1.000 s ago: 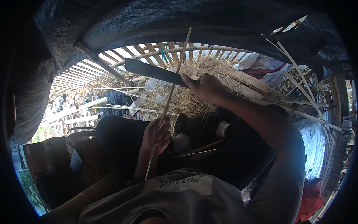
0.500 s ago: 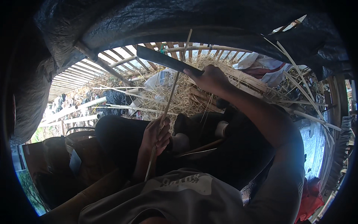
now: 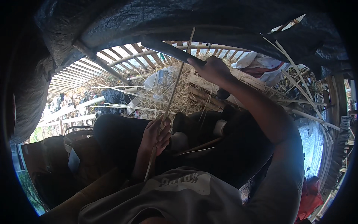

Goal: The person thins a bamboo strip by shaving its surface with a knife while holding it by hand.

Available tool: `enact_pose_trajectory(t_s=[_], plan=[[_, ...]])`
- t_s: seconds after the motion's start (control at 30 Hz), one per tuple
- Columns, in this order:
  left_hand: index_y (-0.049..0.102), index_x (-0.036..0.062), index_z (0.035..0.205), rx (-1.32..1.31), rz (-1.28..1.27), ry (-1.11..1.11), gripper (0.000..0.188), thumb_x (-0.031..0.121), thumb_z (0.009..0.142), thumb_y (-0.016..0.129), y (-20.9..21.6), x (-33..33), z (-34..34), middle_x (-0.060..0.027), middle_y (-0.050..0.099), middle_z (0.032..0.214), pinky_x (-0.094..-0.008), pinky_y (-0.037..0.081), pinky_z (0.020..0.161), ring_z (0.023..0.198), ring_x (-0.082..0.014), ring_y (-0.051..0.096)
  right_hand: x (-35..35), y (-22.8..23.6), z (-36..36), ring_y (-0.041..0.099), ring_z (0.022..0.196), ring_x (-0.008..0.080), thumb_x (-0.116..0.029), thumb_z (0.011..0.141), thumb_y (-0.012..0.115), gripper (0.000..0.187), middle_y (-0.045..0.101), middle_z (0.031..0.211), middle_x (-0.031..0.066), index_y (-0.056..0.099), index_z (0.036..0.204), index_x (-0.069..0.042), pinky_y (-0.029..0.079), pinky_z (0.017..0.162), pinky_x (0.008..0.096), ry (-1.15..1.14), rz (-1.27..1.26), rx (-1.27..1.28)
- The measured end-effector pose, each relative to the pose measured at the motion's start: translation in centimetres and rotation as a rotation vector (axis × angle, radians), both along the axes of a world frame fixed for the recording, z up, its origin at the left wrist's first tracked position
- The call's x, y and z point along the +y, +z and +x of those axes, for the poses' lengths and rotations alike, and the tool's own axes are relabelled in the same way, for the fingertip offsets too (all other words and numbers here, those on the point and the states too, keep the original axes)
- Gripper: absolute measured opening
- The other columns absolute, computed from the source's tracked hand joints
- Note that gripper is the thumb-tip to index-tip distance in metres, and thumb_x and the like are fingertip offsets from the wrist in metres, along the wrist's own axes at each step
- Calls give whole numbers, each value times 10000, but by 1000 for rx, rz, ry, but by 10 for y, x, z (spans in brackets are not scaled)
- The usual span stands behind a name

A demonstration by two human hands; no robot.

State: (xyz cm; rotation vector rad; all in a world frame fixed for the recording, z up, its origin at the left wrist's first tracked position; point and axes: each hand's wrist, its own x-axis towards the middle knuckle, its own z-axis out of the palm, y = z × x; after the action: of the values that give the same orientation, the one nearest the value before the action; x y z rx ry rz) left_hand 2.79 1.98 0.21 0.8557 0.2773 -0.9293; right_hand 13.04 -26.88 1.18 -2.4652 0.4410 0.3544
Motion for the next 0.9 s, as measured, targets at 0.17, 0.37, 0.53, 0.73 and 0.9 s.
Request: enact_pose_trajectory(t_s=[0.17, 0.37, 0.53, 0.73, 0.9], plan=[[505, 110, 872, 41, -21, 13, 327, 353, 1061, 393, -1, 2, -1, 27, 363, 467, -220, 251, 287, 295, -79, 312, 18, 5, -18, 652, 526, 253, -716, 863, 541, 784, 618, 568, 131, 660, 661, 33, 499, 510, 396, -55, 136, 31], [501, 113, 874, 29, 7, 2, 335, 358, 1064, 375, 3, 4, 0, 28, 354, 466, -223, 245, 292, 294, -83, 302, 21, 2, -20, 548, 419, 166, -706, 870, 554, 746, 518, 480, 56, 565, 571, -22, 424, 419, 327, -46, 179, -2], [496, 113, 880, 35, -13, -8, 334, 360, 1066, 369, 0, 4, 0, 26, 353, 469, -221, 244, 294, 294, -84, 300, 18, 1, -18, 553, 423, 166, -704, 873, 551, 743, 519, 480, 58, 568, 578, -21, 426, 413, 325, -21, 166, 3], [493, 114, 882, 38, -4, -22, 340, 369, 1067, 365, 1, 6, 0, 27, 360, 471, -217, 253, 295, 298, -78, 310, 21, 10, -18, 661, 537, 242, -708, 881, 519, 779, 598, 528, 132, 639, 611, 14, 500, 504, 399, -23, 129, 91], [494, 113, 891, 38, -8, 0, 339, 372, 1067, 365, -3, 4, 1, 29, 355, 478, -216, 260, 296, 305, -75, 306, 22, -9, -28, 655, 524, 230, -721, 865, 529, 779, 578, 499, 105, 627, 583, -2, 511, 514, 393, 123, 117, 6]])
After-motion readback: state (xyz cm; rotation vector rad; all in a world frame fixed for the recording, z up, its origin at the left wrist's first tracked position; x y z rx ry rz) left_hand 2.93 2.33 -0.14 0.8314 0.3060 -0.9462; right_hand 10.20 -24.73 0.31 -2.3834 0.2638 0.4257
